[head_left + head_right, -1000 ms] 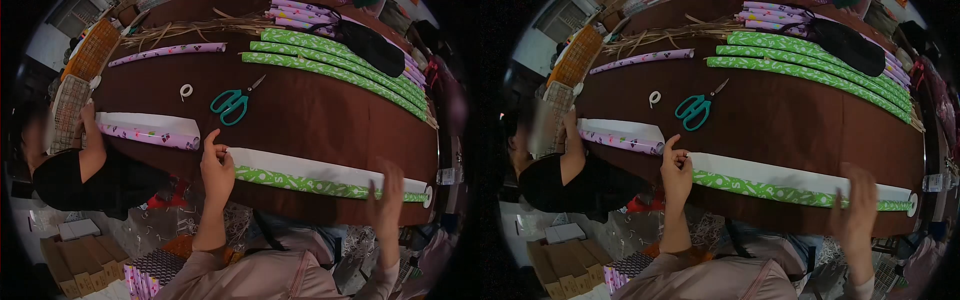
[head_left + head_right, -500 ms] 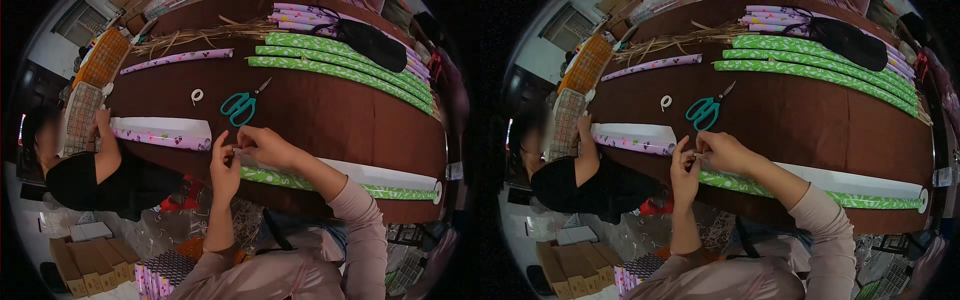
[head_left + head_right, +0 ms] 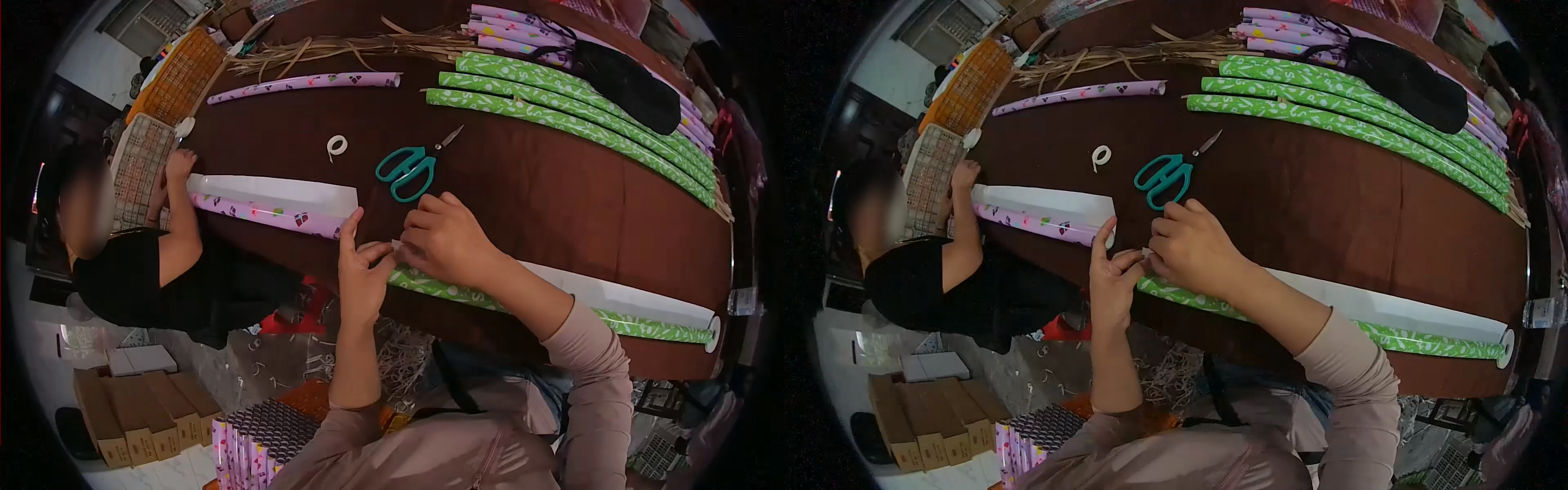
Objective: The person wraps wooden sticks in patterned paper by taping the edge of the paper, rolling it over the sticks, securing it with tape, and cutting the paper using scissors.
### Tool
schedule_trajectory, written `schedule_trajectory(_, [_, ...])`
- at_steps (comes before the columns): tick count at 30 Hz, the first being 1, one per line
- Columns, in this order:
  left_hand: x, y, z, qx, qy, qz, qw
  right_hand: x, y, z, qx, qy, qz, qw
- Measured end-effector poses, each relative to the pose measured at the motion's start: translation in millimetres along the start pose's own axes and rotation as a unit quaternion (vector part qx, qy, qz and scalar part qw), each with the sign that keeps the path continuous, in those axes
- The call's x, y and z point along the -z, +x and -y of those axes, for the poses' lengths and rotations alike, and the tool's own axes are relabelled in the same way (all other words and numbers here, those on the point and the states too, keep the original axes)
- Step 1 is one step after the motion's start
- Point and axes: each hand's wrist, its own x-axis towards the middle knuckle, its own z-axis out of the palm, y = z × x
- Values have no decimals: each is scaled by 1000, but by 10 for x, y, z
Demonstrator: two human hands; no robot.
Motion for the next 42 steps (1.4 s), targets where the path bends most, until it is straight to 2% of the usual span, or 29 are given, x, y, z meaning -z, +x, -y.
schedule_trajectory(3, [0, -14, 30, -14, -30, 4, 999, -1, -2, 2, 18, 5, 0, 1000])
schedule_trajectory(10, [-6, -11, 101, -54, 13, 1, 998, -92, -23, 21, 24, -16, 3, 1000])
schedule_trajectory(16, [11, -2, 117, -59, 31, -1, 998, -122, -23, 53, -47, 23, -2, 999])
schedule_trajectory(18, [6, -10, 108, -62, 49, -5, 997, -116, -26, 49, -122, 83, 15, 989])
schedule_trajectory(24, [8, -12, 108, -67, 40, 6, 997, -92, -16, 43, -125, 84, 15, 988])
schedule_trajectory(25, [9, -11, 102, -76, 77, 1, 994, -89, -16, 46, -127, 85, 14, 988])
schedule_trajectory(30, [70, 34, 106, -127, 161, 5, 979, -69, -32, 12, -253, 189, 20, 949])
schedule_trajectory(33, [84, 45, 5, -138, 186, 23, 973, -47, -10, 16, -295, 235, 7, 926])
schedule_trajectory(35, [139, 113, 63, -186, 214, 42, 958, -92, -28, -1, -290, 240, -8, 927])
schedule_trajectory(38, [65, 87, 20, -172, 257, 23, 951, -49, -5, 16, -292, 248, -15, 923])
schedule_trajectory(42, [-1, 88, -1, -147, 227, 15, 963, -2, 9, 22, -306, 259, 5, 916])
